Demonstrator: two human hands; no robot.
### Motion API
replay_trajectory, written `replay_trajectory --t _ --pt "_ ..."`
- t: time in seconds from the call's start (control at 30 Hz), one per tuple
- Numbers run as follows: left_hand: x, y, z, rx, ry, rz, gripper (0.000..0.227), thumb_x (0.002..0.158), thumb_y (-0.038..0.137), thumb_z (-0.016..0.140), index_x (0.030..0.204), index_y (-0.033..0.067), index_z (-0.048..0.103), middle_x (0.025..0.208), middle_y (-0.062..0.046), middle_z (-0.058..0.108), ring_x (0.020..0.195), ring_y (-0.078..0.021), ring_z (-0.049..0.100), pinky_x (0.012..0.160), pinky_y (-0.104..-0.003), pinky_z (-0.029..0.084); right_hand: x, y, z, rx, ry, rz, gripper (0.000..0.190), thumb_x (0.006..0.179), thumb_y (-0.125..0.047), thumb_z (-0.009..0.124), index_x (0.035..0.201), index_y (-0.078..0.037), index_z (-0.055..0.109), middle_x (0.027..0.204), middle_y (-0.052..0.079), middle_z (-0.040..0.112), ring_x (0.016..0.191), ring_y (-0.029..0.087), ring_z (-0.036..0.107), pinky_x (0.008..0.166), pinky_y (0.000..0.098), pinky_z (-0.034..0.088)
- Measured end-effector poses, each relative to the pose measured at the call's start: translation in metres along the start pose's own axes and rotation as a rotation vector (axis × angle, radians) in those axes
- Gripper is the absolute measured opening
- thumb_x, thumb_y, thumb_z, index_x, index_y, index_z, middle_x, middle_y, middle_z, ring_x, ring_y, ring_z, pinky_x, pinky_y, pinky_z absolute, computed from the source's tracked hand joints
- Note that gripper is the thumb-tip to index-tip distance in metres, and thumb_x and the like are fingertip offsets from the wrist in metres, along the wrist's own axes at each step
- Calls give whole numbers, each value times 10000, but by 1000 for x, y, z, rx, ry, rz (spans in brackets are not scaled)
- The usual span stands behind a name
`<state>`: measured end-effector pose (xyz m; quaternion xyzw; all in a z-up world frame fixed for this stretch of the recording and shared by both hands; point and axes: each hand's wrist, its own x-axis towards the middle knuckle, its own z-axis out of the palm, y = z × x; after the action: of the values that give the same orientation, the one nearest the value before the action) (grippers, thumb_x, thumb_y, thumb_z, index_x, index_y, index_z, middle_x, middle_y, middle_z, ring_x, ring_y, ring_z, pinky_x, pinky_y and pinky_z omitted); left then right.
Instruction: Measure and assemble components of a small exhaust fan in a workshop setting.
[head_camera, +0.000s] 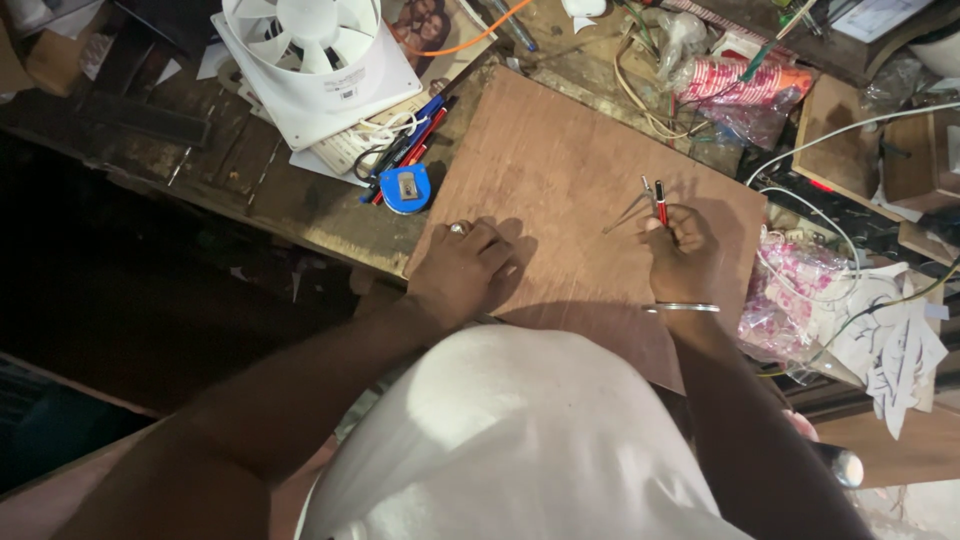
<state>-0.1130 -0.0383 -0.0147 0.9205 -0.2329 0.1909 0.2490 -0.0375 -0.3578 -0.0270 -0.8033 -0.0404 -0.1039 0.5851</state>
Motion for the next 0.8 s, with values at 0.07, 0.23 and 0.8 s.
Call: replay_trajectory --t 0.07,0.23,0.8 --pt "0 0 -2 1 0 9 179 889 276 698 994 135 725 1076 -116 613 917 -324 646 824 -511 442 0 -2 0 -4 2 0 123 1023 -16 640 1142 14 636 985 81 732 798 118 693 729 242 553" --pt "2 3 -7 23 -8 16 190 884 270 698 1001 123 727 1075 -117 616 924 -322 649 814 -509 448 1 2 1 70 -4 -4 118 1026 -12 640 1138 16 617 993 86 733 803 118 696 740 249 568" --pt "3 5 -8 -52 46 -11 150 879 263 711 955 134 728 1051 -98 625 900 -323 651 825 -507 463 -6 -1 6 32 -4 -56 146 1025 19 629 1166 40 598 1012 99 715 839 128 687 767 255 580"
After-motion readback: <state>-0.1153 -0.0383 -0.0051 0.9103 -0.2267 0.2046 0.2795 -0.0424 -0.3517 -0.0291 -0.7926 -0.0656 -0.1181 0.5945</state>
